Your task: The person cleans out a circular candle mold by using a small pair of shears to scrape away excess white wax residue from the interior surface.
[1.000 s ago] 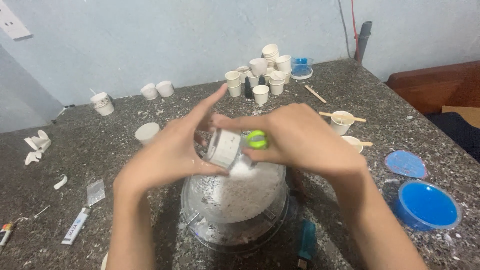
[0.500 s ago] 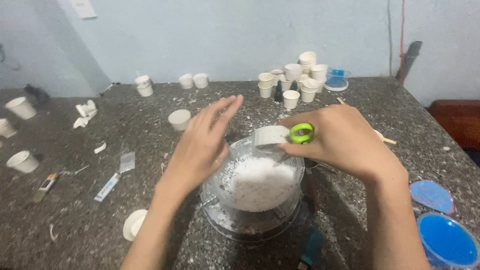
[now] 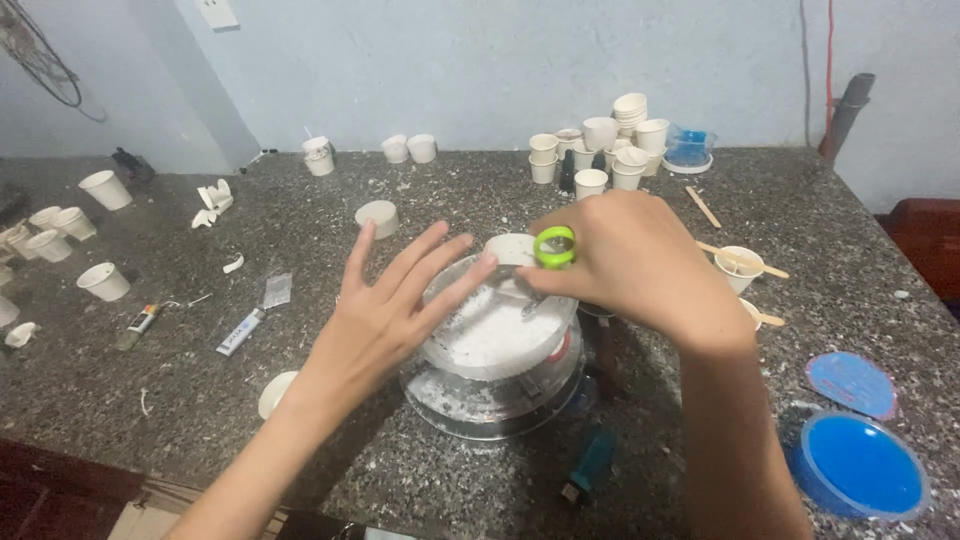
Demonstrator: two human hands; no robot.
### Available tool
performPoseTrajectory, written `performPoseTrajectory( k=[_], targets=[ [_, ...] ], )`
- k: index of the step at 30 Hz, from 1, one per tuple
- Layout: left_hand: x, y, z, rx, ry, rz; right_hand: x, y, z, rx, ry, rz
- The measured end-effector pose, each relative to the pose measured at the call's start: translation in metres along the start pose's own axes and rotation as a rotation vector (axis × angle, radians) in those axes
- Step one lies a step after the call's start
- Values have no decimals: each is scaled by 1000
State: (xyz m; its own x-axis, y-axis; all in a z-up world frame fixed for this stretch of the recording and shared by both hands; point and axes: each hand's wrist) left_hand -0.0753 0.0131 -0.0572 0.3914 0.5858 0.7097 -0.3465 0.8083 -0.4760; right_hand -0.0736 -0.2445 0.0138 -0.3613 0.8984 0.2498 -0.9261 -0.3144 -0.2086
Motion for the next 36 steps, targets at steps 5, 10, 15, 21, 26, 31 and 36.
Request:
performPoseTrajectory(
  k=[5,10,15,21,26,31,36],
  targets=[
    [13,12,1,-102,271,120,2,1,5,-1,-70,-76],
    [41,-21,39,186,1085,518,1,1,12,53,-198,-187],
    [50,-47,38,178,1379,261,-25,-14,-5,-76,-777,-75],
    [59,-77,26,194,1375,235,-39,-29,-20,-214,-1076,-134],
    [68,-87,18,149,1437,262,-44,-36,-26,-270,-1263,-68],
    [67,-91,8,77,1386,181,-32,-44,-28,-251,-1304,-79],
    [59,-87,-12,-48,1297,148,-23,-34,-15,-125,-985,-410]
  ],
)
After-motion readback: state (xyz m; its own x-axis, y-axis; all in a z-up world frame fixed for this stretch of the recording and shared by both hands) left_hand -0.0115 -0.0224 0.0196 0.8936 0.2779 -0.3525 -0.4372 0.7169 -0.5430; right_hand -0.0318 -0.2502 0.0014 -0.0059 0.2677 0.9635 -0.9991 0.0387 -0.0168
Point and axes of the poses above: each hand's wrist, its own y-axis away from the middle knuckle, its own z-axis out of the back of the hand, x = y × z, and after that the axes turned 4 degrees about -z, right-handed
